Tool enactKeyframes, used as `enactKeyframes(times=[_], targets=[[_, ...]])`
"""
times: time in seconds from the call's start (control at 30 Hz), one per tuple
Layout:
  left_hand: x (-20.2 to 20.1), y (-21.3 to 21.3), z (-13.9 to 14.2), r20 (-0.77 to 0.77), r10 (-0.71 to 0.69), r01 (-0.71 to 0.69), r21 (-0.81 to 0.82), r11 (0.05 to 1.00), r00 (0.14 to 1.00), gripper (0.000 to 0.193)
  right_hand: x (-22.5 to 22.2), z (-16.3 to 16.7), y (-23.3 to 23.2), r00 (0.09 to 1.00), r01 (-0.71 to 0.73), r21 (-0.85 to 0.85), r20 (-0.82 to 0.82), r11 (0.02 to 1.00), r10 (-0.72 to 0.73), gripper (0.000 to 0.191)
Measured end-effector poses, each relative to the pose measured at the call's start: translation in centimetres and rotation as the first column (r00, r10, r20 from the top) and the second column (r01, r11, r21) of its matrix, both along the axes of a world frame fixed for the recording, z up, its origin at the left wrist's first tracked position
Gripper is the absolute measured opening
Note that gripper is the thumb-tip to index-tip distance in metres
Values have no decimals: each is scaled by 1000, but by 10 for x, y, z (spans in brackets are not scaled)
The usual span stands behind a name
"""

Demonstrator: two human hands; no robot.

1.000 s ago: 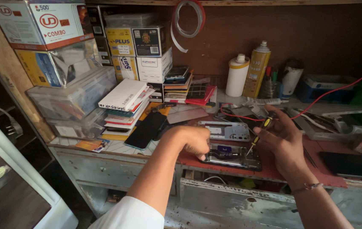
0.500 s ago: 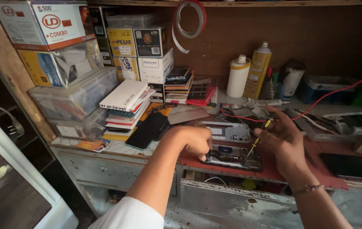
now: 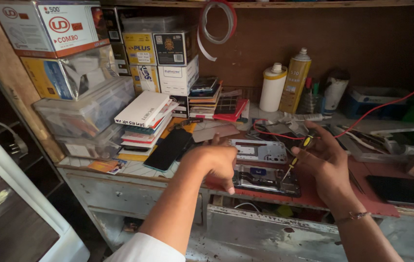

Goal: The person disassembles a smartphone by removing the back cover and unscrewing internal components. They use a screwdriver to detach the motherboard and separate it from the phone frame, placing parts on the workbench.

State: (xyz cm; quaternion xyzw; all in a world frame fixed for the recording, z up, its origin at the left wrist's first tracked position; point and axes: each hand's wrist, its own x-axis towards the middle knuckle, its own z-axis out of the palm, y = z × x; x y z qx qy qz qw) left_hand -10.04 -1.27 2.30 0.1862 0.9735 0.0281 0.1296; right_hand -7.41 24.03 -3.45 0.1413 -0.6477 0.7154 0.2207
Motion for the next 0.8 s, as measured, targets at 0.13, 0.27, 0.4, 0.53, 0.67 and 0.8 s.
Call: enactKeyframes(times=[0.13,0.27,0.4,0.53,0.67,0.8], targets=[[-2,-1,-1,-3,5,-4,39,999,1000,82,1,1,-1,1000,-5,-22,15,1000,5,69],[-5,-2,-4,-75,-39,43,53,998,996,76,1,2,-2,999,-17,-42,44,999,19,69],[-8,-6,-5,-94,-62,71,91,993,994,73,2,2,-2,1000,-5,-23,27,1000,5,69],[-11,-10,-6,-87,-82,93,127,988,993,72,3,3,-2,999,-32,-39,5,999,32,68],[-14,-15,-9,-102,-111,129,188,974,989,73,5,5,-2,999,-16,-28,36,999,17,68],[-14,-17,-10,-119,-131,154,216,964,984,71,6,6,-3,1000,-7,-13,29,1000,8,68]])
